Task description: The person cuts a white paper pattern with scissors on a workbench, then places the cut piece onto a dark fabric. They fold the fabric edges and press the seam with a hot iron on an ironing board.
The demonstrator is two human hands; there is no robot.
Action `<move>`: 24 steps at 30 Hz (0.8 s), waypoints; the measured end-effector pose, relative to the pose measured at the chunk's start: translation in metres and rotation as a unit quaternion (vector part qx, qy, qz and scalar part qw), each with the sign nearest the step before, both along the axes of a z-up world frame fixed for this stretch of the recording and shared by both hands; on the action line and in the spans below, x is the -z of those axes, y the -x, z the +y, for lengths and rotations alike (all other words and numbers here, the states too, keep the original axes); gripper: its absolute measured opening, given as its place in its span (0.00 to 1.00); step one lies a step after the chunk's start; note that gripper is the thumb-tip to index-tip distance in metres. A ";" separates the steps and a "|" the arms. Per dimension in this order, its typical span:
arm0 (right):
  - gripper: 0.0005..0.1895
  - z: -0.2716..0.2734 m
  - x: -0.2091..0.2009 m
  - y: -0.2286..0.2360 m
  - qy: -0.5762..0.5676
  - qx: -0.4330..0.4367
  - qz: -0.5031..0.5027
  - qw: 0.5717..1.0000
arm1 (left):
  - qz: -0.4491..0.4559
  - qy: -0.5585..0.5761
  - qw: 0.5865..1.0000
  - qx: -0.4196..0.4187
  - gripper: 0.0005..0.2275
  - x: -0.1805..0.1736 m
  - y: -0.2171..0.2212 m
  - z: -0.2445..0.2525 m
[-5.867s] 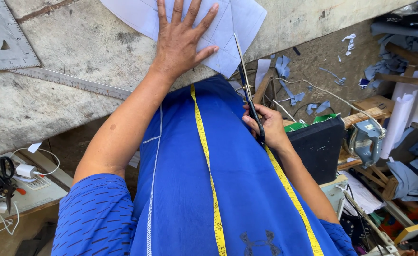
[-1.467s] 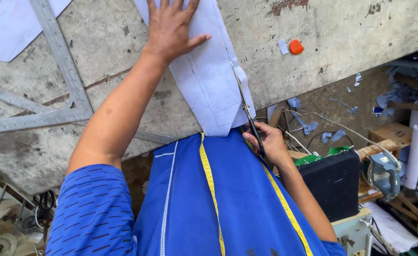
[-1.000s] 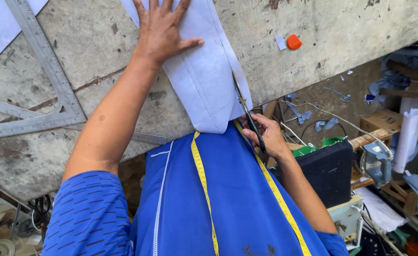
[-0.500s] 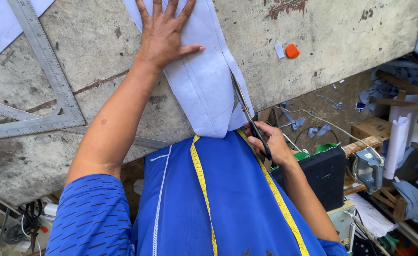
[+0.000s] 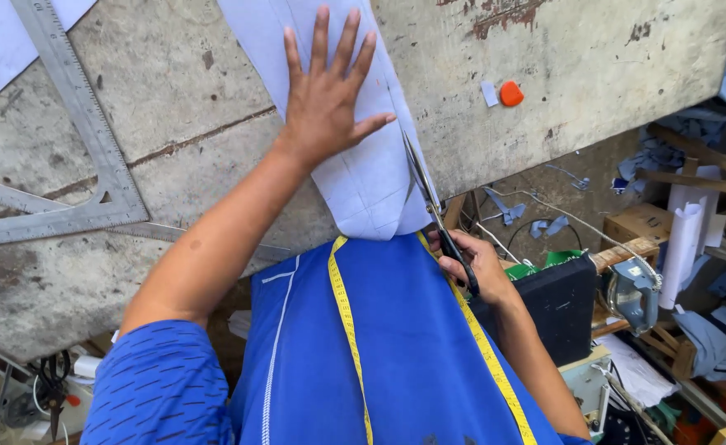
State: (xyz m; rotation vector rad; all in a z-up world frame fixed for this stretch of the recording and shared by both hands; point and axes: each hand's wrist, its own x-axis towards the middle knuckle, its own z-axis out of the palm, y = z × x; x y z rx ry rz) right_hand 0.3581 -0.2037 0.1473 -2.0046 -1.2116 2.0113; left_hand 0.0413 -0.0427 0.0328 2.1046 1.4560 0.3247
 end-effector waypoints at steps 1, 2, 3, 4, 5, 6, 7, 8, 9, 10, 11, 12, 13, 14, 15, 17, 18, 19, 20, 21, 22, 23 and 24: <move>0.35 0.001 0.001 -0.001 0.001 0.001 -0.002 1.000 | -0.002 0.001 1.000 0.001 0.46 0.002 -0.001 0.001; 0.36 0.003 0.003 -0.001 -0.005 0.009 0.025 1.000 | 0.010 0.023 1.000 0.013 0.47 0.004 0.000 -0.001; 0.36 0.004 0.006 -0.001 -0.011 0.016 0.052 0.998 | 0.022 0.044 0.998 0.026 0.47 0.007 0.001 -0.003; 0.36 0.007 0.012 -0.004 -0.011 0.016 0.051 0.998 | 0.021 0.044 0.998 0.026 0.47 0.010 0.001 -0.002; 0.37 0.010 0.018 -0.008 -0.023 0.004 0.094 0.995 | 0.016 0.028 0.999 0.028 0.43 0.012 0.002 -0.002; 0.37 0.011 0.024 -0.011 -0.031 -0.011 0.139 0.990 | 0.014 0.015 0.999 0.027 0.39 0.014 0.004 -0.005; 0.37 0.015 0.021 -0.006 -0.028 -0.013 0.140 0.990 | 0.015 0.019 0.999 0.025 0.39 0.015 0.001 -0.009; 0.38 0.023 0.022 0.001 -0.024 -0.001 0.131 0.991 | 0.010 0.013 1.000 0.019 0.34 0.018 0.000 -0.008; 0.39 0.030 0.022 0.008 -0.020 0.011 0.122 0.992 | 0.005 0.007 1.000 0.014 0.29 0.020 -0.001 -0.006; 0.39 0.034 0.023 0.014 -0.020 0.013 0.121 0.992 | 0.004 0.008 1.000 0.016 0.29 0.018 -0.001 -0.006; 0.38 0.039 0.024 0.020 -0.036 -0.004 0.093 0.995 | -0.002 0.011 1.000 0.010 0.27 0.015 -0.002 -0.006; 0.37 0.044 0.026 0.026 -0.052 -0.023 0.065 0.996 | -0.007 0.013 1.000 0.003 0.26 0.014 -0.002 -0.005; 0.37 0.042 0.029 0.028 -0.053 -0.022 0.064 0.996 | -0.007 0.013 1.000 0.004 0.26 0.013 -0.003 -0.006; 0.33 0.041 0.034 0.031 -0.066 -0.014 0.061 0.996 | -0.001 0.015 1.000 0.002 0.26 0.013 -0.003 -0.006; 0.30 0.041 0.038 0.033 -0.080 -0.007 0.058 0.995 | 0.006 0.018 1.000 0.001 0.26 0.012 -0.002 -0.006; 0.30 0.039 0.037 0.038 -0.072 -0.004 0.042 0.996 | 0.001 0.016 1.000 -0.003 0.26 0.013 -0.002 -0.007; 0.31 0.038 0.037 0.040 -0.070 0.001 0.025 0.997 | -0.005 0.010 1.000 -0.003 0.26 0.014 -0.002 -0.006; 0.31 0.037 0.037 0.040 -0.069 -0.001 0.025 0.997 | -0.004 0.010 1.000 -0.004 0.26 0.013 -0.002 -0.006; 0.32 0.035 0.037 0.040 -0.076 -0.002 0.030 0.997 | -0.006 0.017 1.000 -0.003 0.27 0.013 -0.002 -0.006; 0.32 0.034 0.036 0.040 -0.082 -0.003 0.035 0.996 | -0.008 0.023 1.000 -0.001 0.28 0.012 -0.002 -0.006; 0.32 0.033 0.035 0.042 -0.081 -0.003 0.034 0.996 | -0.008 0.024 1.000 -0.001 0.28 0.014 -0.002 -0.007; 0.32 0.033 0.034 0.045 -0.077 0.004 0.018 0.997 | -0.013 0.003 1.000 -0.004 0.27 0.016 -0.002 -0.008; 0.31 0.032 0.034 0.047 -0.074 0.012 0.002 0.997 | -0.017 -0.019 1.000 -0.006 0.27 0.018 -0.002 -0.008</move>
